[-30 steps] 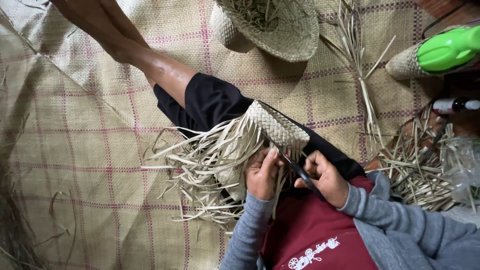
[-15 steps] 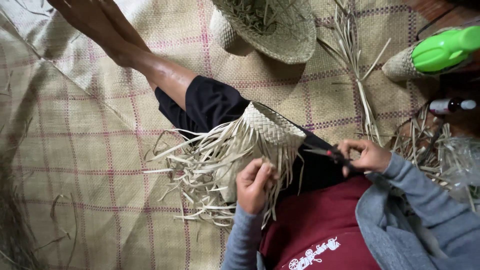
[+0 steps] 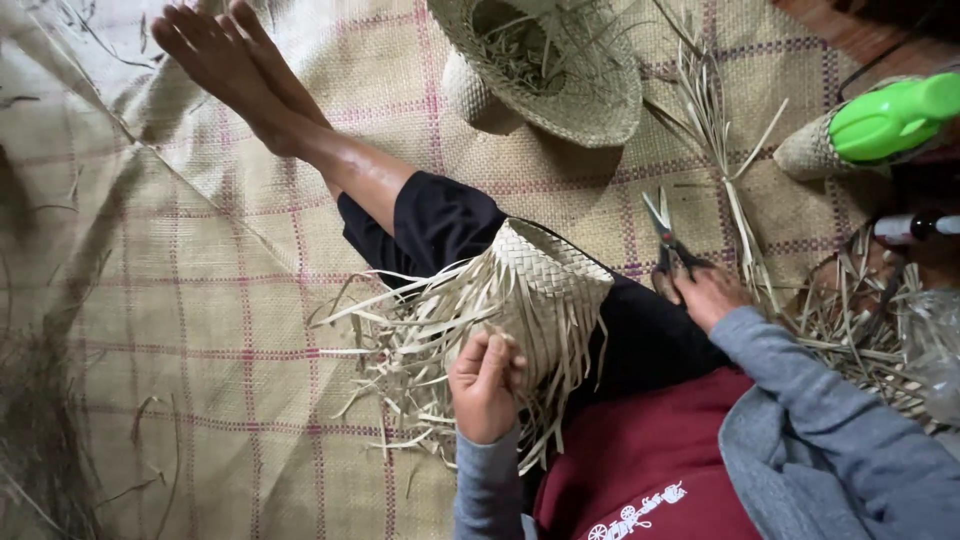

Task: Weaving and trimming natural fibers to create a basket or hat

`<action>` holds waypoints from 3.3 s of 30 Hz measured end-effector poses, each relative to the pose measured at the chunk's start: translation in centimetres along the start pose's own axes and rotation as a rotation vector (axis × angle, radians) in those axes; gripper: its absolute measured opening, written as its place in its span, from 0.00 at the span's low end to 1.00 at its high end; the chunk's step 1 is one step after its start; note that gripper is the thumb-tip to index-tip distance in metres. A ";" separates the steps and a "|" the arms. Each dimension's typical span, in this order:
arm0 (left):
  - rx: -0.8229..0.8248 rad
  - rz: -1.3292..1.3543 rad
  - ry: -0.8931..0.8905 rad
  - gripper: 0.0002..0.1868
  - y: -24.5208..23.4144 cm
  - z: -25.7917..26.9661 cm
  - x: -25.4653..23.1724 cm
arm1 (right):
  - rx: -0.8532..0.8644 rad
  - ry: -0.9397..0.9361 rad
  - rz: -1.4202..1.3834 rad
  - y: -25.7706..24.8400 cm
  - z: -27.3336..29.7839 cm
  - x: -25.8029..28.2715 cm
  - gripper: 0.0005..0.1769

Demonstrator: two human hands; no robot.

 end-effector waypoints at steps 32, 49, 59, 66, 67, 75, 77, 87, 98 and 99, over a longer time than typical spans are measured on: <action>-0.134 -0.021 -0.028 0.11 0.9 -1.4 3.3 | -0.019 -0.181 -1.641 -26.2 -7.0 17.9 0.33; -0.196 -0.001 0.021 0.08 1.9 -1.5 2.6 | -0.009 -0.468 -1.547 -26.8 -6.9 16.2 0.50; -0.055 -0.377 0.323 0.09 5.9 2.8 -1.2 | -0.380 -0.442 -1.437 -33.0 -0.2 15.9 0.14; 0.047 -0.635 0.527 0.08 9.1 4.3 -3.7 | -0.196 -0.376 -1.639 -32.4 0.1 14.1 0.06; 0.039 -0.627 0.528 0.08 8.9 4.3 -3.2 | -0.189 -0.384 -1.632 -32.4 0.4 13.9 0.06; 0.148 -0.559 0.422 0.15 8.5 2.9 -0.4 | -0.006 -0.381 -1.755 -32.5 0.3 13.2 0.14; 0.156 -0.508 0.412 0.19 8.6 3.1 -0.3 | 0.069 -0.322 -1.826 -30.9 0.3 13.1 0.20; 0.216 -0.575 0.408 0.28 9.9 3.8 -0.7 | -0.060 -0.253 -1.752 -30.4 0.4 13.0 0.03; 0.314 -0.913 0.325 0.10 -0.4 6.3 -3.2 | -0.492 0.058 -1.523 -29.3 -3.3 6.9 0.10; 0.342 -0.954 0.307 0.10 -1.8 6.9 -4.0 | -0.523 0.063 -1.605 -28.7 -3.7 6.4 0.07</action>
Point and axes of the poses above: each hand's wrist, its own z-axis away from the middle knuckle, its own y-axis out of the palm, x = y × z, the point moved 6 cm from there along -z, towards the middle knuckle, and after that the axes turned 12 degrees about -x, right-handed, at the moved point
